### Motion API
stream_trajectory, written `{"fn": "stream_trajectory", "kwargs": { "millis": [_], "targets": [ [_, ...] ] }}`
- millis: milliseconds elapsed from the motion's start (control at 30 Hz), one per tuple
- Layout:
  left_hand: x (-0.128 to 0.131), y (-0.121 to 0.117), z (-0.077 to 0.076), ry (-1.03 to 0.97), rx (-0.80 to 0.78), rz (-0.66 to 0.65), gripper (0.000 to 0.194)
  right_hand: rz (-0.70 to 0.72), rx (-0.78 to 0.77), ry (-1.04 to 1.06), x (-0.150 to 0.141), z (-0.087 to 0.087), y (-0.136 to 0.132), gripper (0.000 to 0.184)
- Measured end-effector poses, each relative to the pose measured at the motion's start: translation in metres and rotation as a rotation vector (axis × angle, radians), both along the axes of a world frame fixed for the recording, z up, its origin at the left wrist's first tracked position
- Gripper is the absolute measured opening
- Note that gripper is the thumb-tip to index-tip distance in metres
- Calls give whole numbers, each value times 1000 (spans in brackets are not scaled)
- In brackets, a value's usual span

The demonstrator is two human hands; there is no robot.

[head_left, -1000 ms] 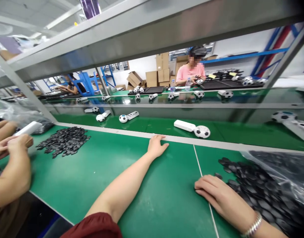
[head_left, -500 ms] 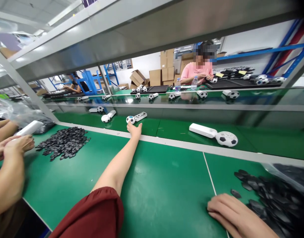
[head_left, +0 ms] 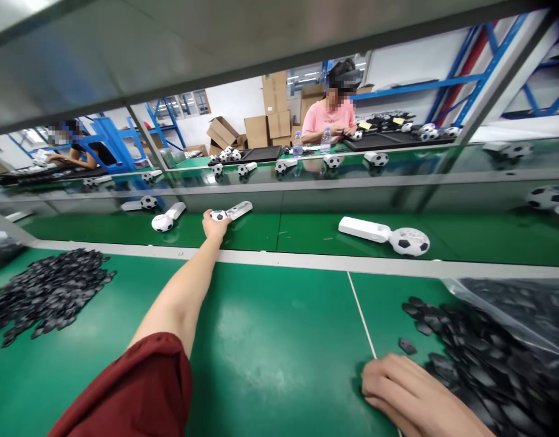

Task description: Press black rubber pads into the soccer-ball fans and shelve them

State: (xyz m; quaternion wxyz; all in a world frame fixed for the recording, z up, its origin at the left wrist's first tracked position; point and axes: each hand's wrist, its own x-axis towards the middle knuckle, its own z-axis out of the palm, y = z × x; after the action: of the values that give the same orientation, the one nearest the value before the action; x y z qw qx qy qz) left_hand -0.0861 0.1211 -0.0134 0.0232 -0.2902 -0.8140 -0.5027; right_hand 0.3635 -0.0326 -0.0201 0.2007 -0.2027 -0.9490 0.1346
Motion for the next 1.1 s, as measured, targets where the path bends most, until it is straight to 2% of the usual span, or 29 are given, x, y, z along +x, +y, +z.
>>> {"fn": "stream_trajectory", "kwargs": {
  "millis": [67,133,267,333,400,500,567,667,733,800,933,1100],
  "targets": [
    [6,-6,14,44,48,-66,60,-8,-16,13,-1,6,-2,15],
    [18,-17,36,108,102,-160,71,-31,-64,41,-2,9,-5,15],
    [60,-62,87,230,160,-426,68,-44,-178,148,-4,11,-10,13],
    [91,-93,106,286,106,-658,65,-46,-222,238,-4,15,-11,13],
    [128,-126,116,325,-44,-854,64,-71,-262,311,-4,21,-12,12],
    [183,-165,109,356,-308,-1094,65,-183,-320,416,-3,30,-11,6],
    [214,-180,93,359,-406,-1207,70,-255,-387,485,-3,35,-11,4],
    [244,-186,63,258,-481,-1275,76,-291,-502,565,-2,38,-10,6],
    [253,-184,49,208,-510,-1311,78,-254,-530,585,-2,38,-10,5],
    [255,-181,41,237,-535,-1337,80,-206,-524,558,-3,36,-11,4],
    [254,-181,39,340,-561,-1322,90,-159,-458,457,-7,27,-15,7],
    [254,-181,38,320,-576,-1333,97,-165,-378,436,-12,19,-15,11]
  ]
}}
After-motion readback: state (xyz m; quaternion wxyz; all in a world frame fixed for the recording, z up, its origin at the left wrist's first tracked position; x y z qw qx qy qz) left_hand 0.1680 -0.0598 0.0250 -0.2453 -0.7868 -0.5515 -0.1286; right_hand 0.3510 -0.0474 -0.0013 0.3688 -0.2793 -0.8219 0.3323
